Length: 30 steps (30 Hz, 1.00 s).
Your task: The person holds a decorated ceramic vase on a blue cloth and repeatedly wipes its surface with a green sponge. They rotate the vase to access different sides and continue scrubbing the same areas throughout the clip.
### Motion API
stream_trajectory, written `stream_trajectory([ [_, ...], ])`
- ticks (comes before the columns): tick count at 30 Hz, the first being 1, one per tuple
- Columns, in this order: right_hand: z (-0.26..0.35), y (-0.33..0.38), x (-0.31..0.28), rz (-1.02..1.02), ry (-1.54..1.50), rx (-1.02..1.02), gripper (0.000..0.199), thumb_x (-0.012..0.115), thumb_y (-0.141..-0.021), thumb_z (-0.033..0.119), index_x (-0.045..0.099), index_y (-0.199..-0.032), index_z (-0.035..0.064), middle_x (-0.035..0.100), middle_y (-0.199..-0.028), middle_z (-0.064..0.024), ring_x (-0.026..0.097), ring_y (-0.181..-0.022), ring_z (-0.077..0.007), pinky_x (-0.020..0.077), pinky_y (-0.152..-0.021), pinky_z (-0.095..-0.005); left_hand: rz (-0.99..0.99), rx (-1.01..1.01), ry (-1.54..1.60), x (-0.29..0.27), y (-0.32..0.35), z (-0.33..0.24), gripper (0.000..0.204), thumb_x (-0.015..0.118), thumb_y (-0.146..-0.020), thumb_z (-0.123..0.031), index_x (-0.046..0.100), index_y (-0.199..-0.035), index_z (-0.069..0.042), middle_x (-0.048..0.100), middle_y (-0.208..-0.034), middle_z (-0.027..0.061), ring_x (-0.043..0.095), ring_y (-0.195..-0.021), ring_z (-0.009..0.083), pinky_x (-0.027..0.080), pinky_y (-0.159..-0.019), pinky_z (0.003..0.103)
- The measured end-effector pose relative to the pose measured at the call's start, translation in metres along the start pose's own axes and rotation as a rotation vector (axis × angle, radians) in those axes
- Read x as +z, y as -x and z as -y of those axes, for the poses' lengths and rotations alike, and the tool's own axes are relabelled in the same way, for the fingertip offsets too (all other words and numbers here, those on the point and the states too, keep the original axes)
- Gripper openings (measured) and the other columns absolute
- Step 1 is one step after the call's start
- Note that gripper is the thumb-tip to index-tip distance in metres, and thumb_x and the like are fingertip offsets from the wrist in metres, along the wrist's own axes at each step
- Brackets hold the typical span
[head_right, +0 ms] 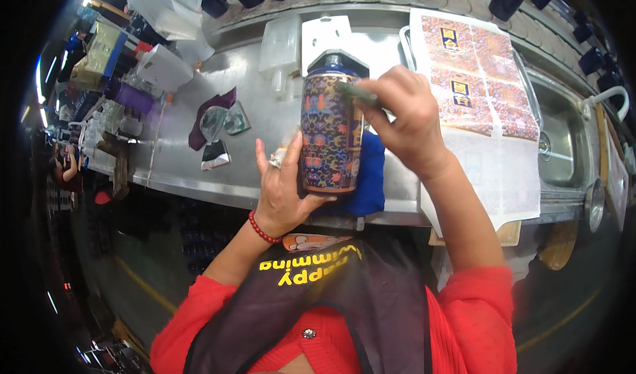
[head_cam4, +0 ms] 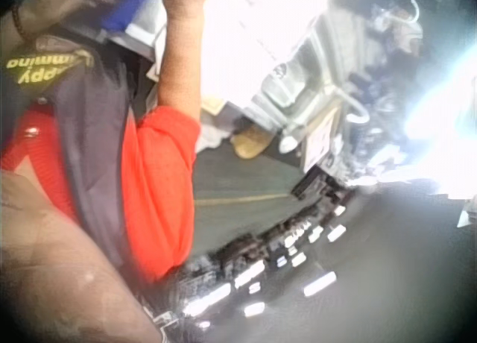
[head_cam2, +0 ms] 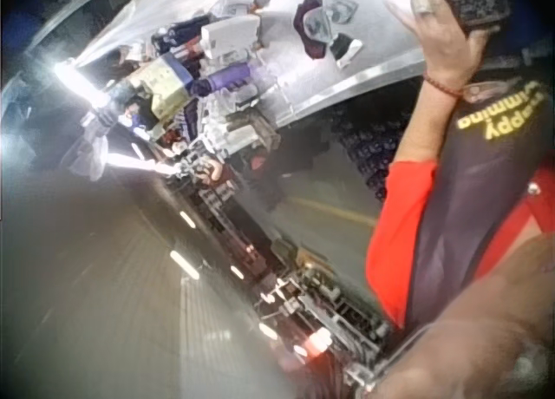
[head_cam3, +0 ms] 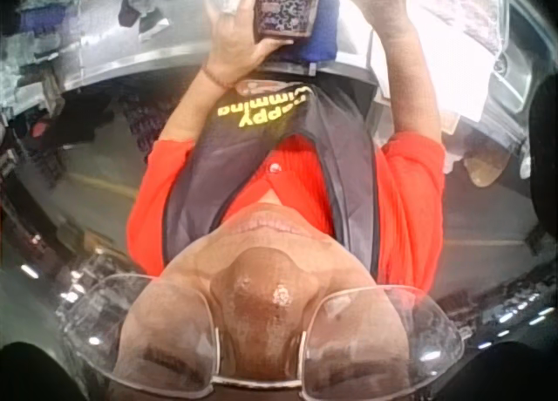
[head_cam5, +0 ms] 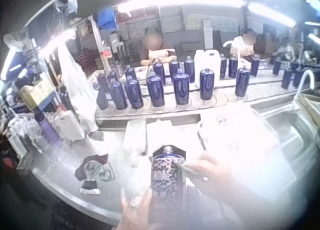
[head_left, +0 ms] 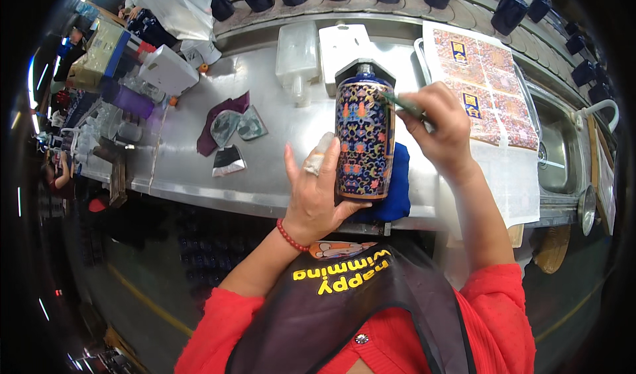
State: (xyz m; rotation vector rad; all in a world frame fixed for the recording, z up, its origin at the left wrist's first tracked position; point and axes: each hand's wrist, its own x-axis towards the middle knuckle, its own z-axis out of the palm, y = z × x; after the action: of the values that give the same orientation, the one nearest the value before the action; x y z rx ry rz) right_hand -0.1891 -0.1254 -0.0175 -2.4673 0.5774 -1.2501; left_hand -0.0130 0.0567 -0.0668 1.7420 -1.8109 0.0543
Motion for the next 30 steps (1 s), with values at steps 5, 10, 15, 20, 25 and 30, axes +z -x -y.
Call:
stream_trajectory([
  [5,0.023,0.005,-0.013,0.534,-0.412,-0.282,0.019,0.077,-0.080,0.011,0.072,-0.097,0.0117,0.060,-0.085,-0.0031,0.062,-0.079,-0.0201,0.0470,-0.072,-0.0394,0.013,-0.017,-0.080,-0.001,-0.004,-0.011,0.106,0.082,-0.081,-0.052,0.029,-0.155,0.004,0.054,-0.143,0.0226,0.050,-0.135,0.0397,0.002,-0.117,0.073],
  [10,-0.001,-0.016,-0.002,0.074,-0.186,0.084,0.023,0.080,-0.080,0.008,0.073,-0.102,0.0096,0.064,-0.085,-0.0049,0.061,-0.081,-0.0252,0.0475,-0.075,-0.0384,0.010,0.005,-0.045,0.004,-0.001,-0.004,0.108,0.083,-0.080,-0.049,0.026,-0.156,0.003,0.055,-0.144,0.0192,0.056,-0.132,0.0365,0.002,-0.117,0.073],
  [15,0.021,-0.002,-0.009,0.483,-0.419,-0.267,0.026,0.082,-0.078,0.010,0.073,-0.102,0.0143,0.062,-0.088,-0.0016,0.060,-0.084,-0.0214,0.0434,-0.080,-0.0385,0.006,-0.007,0.088,0.007,0.002,0.005,0.104,0.080,-0.085,-0.047,0.025,-0.156,0.004,0.053,-0.147,0.0200,0.052,-0.138,0.0371,0.001,-0.116,0.074],
  [20,-0.009,-0.006,0.007,-0.080,-0.198,0.262,0.018,0.076,-0.092,0.015,0.071,-0.106,0.0038,0.066,-0.080,-0.0049,0.062,-0.071,-0.0153,0.0487,-0.063,-0.0310,0.056,-0.062,-0.022,0.004,0.000,-0.007,0.106,0.081,-0.084,-0.050,0.024,-0.156,0.004,0.054,-0.147,0.0201,0.051,-0.139,0.0368,0.000,-0.115,0.075],
  [25,-0.011,0.016,0.007,0.048,-0.426,0.467,0.018,0.074,-0.095,0.017,0.070,-0.102,0.0018,0.066,-0.082,-0.0041,0.060,-0.075,-0.0097,0.0492,-0.066,-0.0275,0.069,-0.034,0.007,0.007,0.002,0.002,0.109,0.078,-0.085,-0.054,0.021,-0.157,0.006,0.053,-0.147,0.0239,0.050,-0.140,0.0390,0.002,-0.116,0.074],
  [30,0.002,0.044,-0.002,-0.101,-0.786,0.787,0.017,0.072,-0.098,0.015,0.067,-0.101,0.0000,0.067,-0.075,-0.0007,0.059,-0.061,-0.0062,0.0479,-0.054,-0.0226,0.033,-0.037,0.040,0.007,0.003,0.003,0.114,0.078,-0.085,-0.055,0.018,-0.157,0.008,0.048,-0.149,0.0284,0.046,-0.141,0.0452,0.001,-0.118,0.070],
])
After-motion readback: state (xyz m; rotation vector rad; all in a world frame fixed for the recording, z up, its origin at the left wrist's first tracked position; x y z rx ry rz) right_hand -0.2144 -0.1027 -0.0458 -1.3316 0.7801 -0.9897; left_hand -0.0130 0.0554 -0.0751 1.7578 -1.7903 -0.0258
